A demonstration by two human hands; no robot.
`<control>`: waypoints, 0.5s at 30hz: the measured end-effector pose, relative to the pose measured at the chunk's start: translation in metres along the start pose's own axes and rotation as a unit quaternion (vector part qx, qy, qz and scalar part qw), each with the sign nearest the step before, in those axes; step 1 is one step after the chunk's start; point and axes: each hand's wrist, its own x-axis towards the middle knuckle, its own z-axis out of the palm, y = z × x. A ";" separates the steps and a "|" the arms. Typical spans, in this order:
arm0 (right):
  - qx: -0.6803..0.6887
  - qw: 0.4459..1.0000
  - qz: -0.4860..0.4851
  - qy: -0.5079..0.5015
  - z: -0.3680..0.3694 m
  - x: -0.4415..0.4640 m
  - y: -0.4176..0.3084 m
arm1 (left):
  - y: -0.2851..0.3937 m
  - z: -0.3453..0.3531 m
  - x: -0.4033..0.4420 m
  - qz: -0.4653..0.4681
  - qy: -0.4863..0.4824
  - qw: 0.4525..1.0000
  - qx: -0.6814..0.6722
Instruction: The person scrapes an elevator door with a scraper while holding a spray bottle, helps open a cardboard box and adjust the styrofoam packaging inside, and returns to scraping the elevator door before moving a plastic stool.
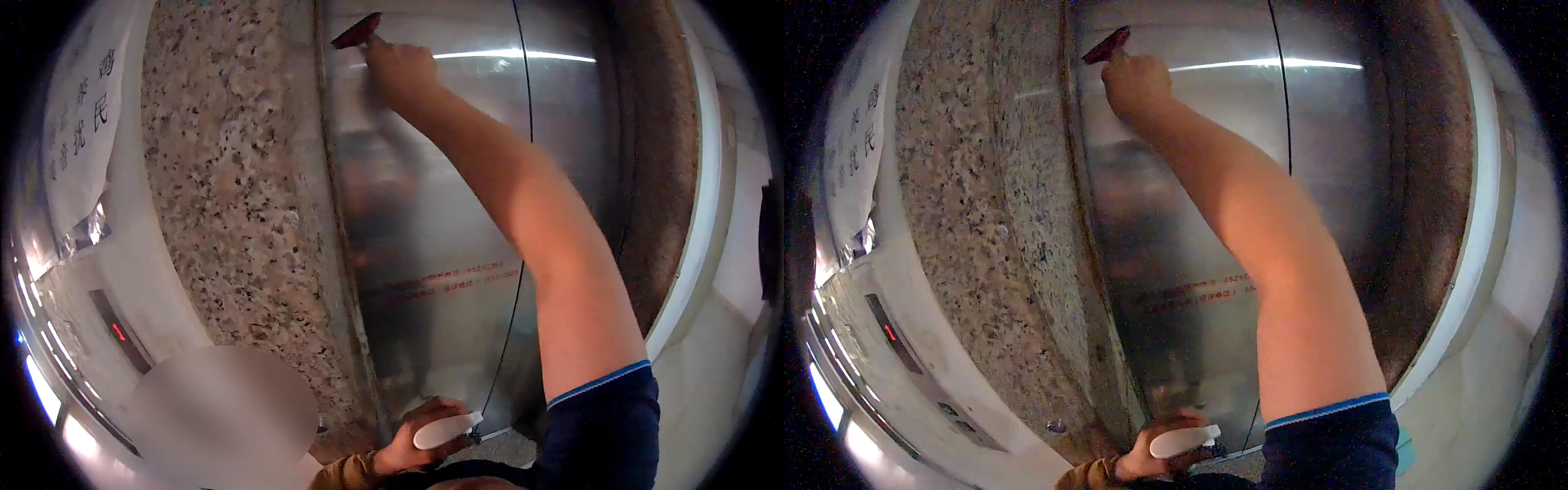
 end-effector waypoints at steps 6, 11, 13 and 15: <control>0.022 0.999 0.027 0.011 -0.015 -0.010 -0.007 | 0.003 -0.007 -0.006 0.010 0.018 0.998 0.052; 0.023 0.999 0.045 0.006 -0.012 0.036 -0.002 | -0.013 0.000 -0.017 0.035 0.050 0.998 0.005; 0.044 0.993 0.072 0.080 -0.007 0.062 0.009 | -0.004 -0.001 -0.020 0.025 0.048 0.997 0.059; -0.095 0.994 0.014 0.058 0.021 0.097 0.028 | 0.007 0.000 -0.023 0.013 0.040 0.993 0.109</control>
